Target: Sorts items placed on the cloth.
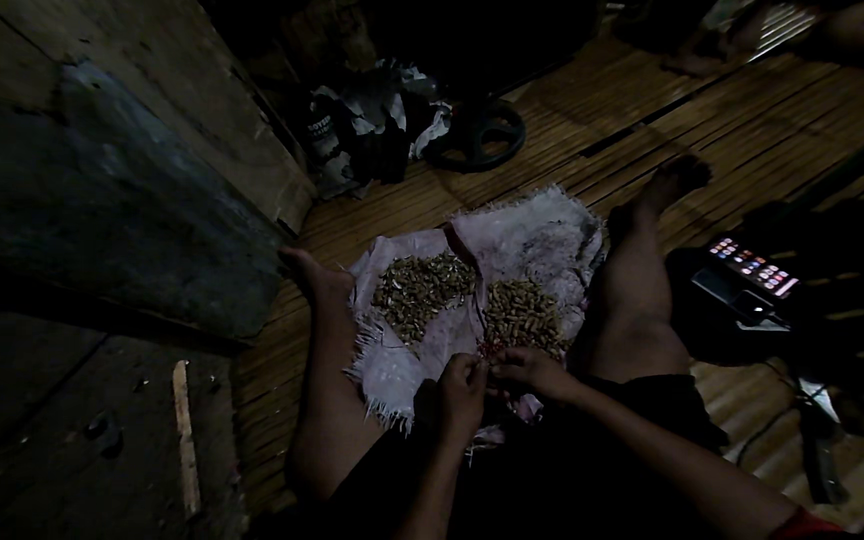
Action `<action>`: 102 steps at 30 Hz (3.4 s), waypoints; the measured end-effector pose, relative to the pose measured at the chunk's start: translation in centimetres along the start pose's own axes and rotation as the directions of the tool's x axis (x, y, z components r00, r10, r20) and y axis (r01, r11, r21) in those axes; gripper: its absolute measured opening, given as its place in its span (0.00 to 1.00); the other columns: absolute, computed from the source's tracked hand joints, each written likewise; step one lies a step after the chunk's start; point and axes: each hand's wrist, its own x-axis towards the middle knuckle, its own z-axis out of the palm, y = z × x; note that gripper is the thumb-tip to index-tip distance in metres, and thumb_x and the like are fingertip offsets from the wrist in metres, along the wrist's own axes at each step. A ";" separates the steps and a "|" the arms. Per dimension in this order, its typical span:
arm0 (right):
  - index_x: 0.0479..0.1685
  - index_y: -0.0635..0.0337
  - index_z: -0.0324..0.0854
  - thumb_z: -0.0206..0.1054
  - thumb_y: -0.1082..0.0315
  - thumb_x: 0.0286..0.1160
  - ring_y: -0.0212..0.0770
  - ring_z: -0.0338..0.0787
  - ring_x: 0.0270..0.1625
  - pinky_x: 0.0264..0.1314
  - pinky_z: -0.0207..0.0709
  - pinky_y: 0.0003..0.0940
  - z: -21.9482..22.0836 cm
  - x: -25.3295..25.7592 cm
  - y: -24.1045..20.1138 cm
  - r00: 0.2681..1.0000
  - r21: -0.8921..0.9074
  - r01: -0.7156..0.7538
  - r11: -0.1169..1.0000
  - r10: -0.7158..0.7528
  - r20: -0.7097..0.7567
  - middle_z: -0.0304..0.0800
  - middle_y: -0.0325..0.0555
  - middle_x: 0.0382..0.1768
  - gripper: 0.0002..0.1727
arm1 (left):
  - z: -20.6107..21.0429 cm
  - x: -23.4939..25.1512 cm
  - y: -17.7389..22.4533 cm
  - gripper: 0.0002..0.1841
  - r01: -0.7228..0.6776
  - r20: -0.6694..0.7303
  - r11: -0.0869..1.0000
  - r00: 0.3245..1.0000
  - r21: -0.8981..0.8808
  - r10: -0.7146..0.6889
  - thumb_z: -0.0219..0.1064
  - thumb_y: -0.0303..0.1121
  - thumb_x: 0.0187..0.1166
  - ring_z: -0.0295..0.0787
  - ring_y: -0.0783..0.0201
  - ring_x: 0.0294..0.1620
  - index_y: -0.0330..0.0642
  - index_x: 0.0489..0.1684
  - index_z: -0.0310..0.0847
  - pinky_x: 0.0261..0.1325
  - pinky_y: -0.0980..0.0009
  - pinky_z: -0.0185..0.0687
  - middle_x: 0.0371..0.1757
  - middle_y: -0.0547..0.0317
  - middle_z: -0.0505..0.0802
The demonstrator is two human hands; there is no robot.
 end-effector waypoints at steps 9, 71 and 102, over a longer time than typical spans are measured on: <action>0.56 0.63 0.84 0.65 0.67 0.83 0.39 0.92 0.33 0.39 0.90 0.37 0.0 0.4 0.0 1.000 -0.092 0.000 0.996 -0.003 -0.031 0.91 0.47 0.38 0.11 | 0.0 0.3 -0.6 0.11 -0.009 -0.023 1.000 1.000 0.017 0.009 0.61 0.34 0.89 0.95 0.63 0.34 0.38 0.57 0.82 0.41 0.66 0.97 0.43 0.55 0.94; 0.56 0.55 0.89 0.64 0.54 0.86 0.39 0.87 0.64 0.71 0.82 0.39 -0.7 3.3 0.2 0.752 -0.780 0.335 0.528 -0.648 -0.115 0.91 0.44 0.57 0.16 | 1.4 3.2 -0.5 0.16 0.088 -0.001 0.831 0.994 -0.549 -0.105 0.58 0.39 0.91 0.91 0.58 0.45 0.36 0.62 0.81 0.52 0.59 0.89 0.50 0.48 0.91; 0.69 0.66 0.80 0.64 0.53 0.83 0.74 0.83 0.67 0.67 0.74 0.76 -19.2 -6.0 0.7 0.628 -0.714 -0.419 0.561 -0.389 -0.674 0.81 0.72 0.69 0.27 | -2.6 -2.8 9.0 0.12 -0.315 -0.025 0.340 0.766 -0.886 0.643 0.66 0.36 0.85 0.95 0.49 0.51 0.38 0.56 0.86 0.56 0.56 0.91 0.54 0.38 0.93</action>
